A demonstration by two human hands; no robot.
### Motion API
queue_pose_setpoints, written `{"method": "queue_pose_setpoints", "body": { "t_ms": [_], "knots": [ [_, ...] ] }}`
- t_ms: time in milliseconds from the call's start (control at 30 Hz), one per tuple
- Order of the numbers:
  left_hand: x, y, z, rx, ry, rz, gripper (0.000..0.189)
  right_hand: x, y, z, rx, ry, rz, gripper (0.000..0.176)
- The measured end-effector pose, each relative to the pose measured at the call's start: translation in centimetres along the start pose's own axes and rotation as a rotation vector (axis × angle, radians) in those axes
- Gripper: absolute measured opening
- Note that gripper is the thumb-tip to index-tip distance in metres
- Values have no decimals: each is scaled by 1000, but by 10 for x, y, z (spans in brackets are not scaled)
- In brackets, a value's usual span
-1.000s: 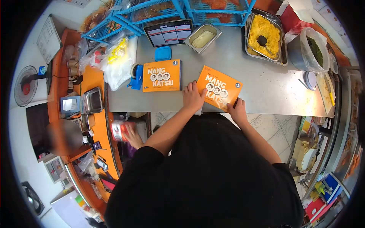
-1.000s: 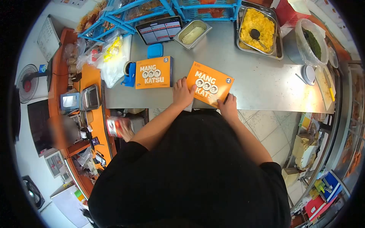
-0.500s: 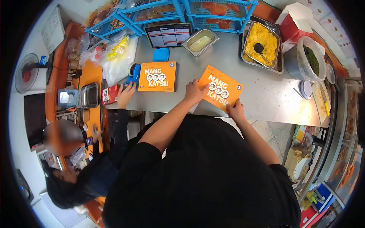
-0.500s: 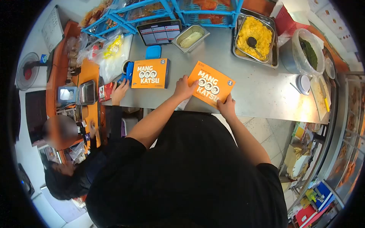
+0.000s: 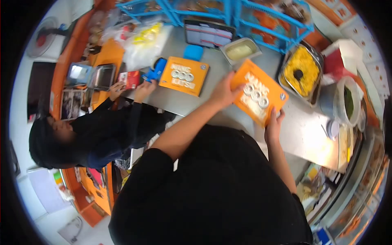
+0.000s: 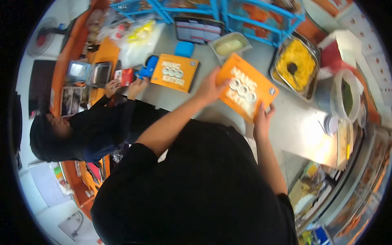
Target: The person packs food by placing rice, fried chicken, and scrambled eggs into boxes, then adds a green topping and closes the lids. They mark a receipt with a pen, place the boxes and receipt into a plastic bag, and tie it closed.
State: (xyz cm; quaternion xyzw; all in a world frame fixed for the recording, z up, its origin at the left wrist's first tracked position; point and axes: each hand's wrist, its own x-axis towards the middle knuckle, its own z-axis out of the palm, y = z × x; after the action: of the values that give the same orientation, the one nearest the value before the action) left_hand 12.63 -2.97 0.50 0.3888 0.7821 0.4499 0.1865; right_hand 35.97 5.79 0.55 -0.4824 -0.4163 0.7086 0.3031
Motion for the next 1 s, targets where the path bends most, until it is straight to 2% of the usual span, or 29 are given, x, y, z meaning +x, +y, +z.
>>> {"method": "queue_pose_setpoints", "body": {
  "t_ms": [100, 133, 200, 267, 300, 400, 467, 567, 667, 800, 833, 867, 933, 967, 1000],
  "knots": [
    [19, 36, -21, -58, -45, 12, 76, 18, -22, 13, -64, 17, -127, 60],
    [28, 46, -29, -71, -70, -25, 74, 20, -33, 18, -63, 37, -121, 60],
    [39, 47, -32, -84, -103, -49, 71, 22, -57, 27, 144, -151, -10, 59],
    [46, 40, -30, -253, -151, -47, 64, 25, -64, 31, 151, -128, -1, 61],
    [44, 43, -31, -150, -158, -59, 61, 28, -64, 31, 119, -81, 5, 56],
    [38, 53, -32, -151, -127, -61, 61, 32, -64, 30, 85, -18, -22, 52],
    [33, 60, -31, -146, -108, -49, 61, 30, -69, 28, -34, -34, -59, 53],
    [29, 58, -28, -141, -76, -27, 59, 30, -78, 25, -53, -57, -53, 52],
    [29, 66, -33, -139, -67, -29, 58, 23, -87, 33, 59, -80, -57, 51],
    [23, 69, -40, -17, -47, -9, 58, 43, -58, 19, -55, -60, -48, 51],
    [18, 63, -40, -132, -67, -82, 54, 37, -60, 19, -31, -63, 25, 51],
    [16, 53, -44, -114, -32, -94, 54, 33, -60, 19, -11, -65, 101, 50],
    [10, 46, -60, -195, -195, -44, 46, 31, -52, 11, -34, -72, 151, 49],
    [6, 47, -78, -158, -325, -199, 40, 29, -48, 7, -50, -91, 156, 48],
    [3, 31, -93, -149, -308, -211, 40, 23, -46, 3, -50, -112, 165, 48]
  ]
}}
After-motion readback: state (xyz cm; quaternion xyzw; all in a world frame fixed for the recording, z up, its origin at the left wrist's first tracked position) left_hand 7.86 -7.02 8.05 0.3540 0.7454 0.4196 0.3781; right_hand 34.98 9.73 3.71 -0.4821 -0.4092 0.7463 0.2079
